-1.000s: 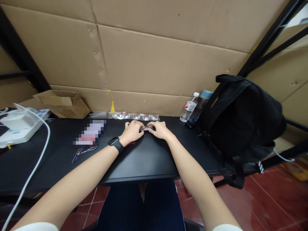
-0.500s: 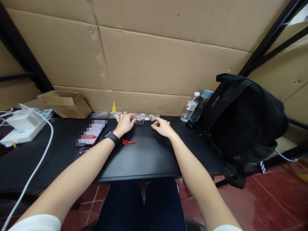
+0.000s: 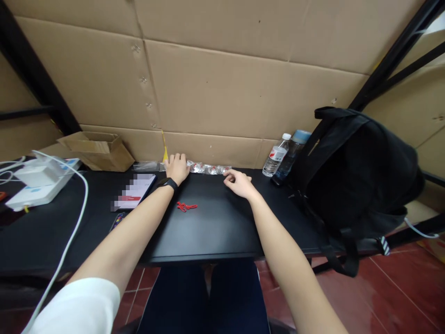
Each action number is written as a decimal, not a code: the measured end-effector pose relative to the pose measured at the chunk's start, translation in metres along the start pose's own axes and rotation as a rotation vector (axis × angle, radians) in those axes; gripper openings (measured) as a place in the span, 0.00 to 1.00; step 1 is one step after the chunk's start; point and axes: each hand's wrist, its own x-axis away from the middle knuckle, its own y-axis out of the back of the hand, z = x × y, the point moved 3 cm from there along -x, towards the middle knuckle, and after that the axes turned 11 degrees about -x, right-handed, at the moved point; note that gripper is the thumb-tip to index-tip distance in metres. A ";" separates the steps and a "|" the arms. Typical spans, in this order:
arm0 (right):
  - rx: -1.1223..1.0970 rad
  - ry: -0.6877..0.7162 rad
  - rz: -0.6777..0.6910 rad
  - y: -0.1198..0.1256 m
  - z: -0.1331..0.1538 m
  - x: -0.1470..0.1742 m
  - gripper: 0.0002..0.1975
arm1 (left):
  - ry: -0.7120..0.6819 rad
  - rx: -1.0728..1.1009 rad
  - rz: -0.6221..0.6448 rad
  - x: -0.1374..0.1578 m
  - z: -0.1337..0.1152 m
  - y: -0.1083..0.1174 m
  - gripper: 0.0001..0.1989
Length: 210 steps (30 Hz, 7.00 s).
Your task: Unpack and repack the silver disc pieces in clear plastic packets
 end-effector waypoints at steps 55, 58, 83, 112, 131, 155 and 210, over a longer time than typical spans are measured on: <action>-0.616 0.307 -0.032 -0.025 0.036 0.011 0.23 | -0.452 0.808 0.048 0.059 -0.030 0.052 0.09; -0.650 0.313 -0.037 -0.025 0.037 0.011 0.22 | -0.436 0.767 -0.054 0.060 -0.031 0.053 0.07; -0.775 0.247 -0.013 -0.038 0.033 0.008 0.24 | -0.387 0.558 -0.146 0.073 -0.041 0.063 0.05; -0.266 0.282 0.059 -0.028 0.023 0.003 0.04 | -0.710 0.553 0.239 0.066 -0.029 0.046 0.17; 0.061 -0.068 0.310 0.039 -0.050 0.003 0.25 | -0.716 0.391 0.407 0.052 0.005 0.028 0.05; -0.459 0.294 -0.039 0.003 0.022 0.006 0.18 | -0.542 0.590 0.024 0.050 -0.011 0.061 0.08; -0.894 0.218 -0.001 -0.039 0.038 0.011 0.22 | -0.452 0.574 -0.166 0.071 -0.038 0.071 0.06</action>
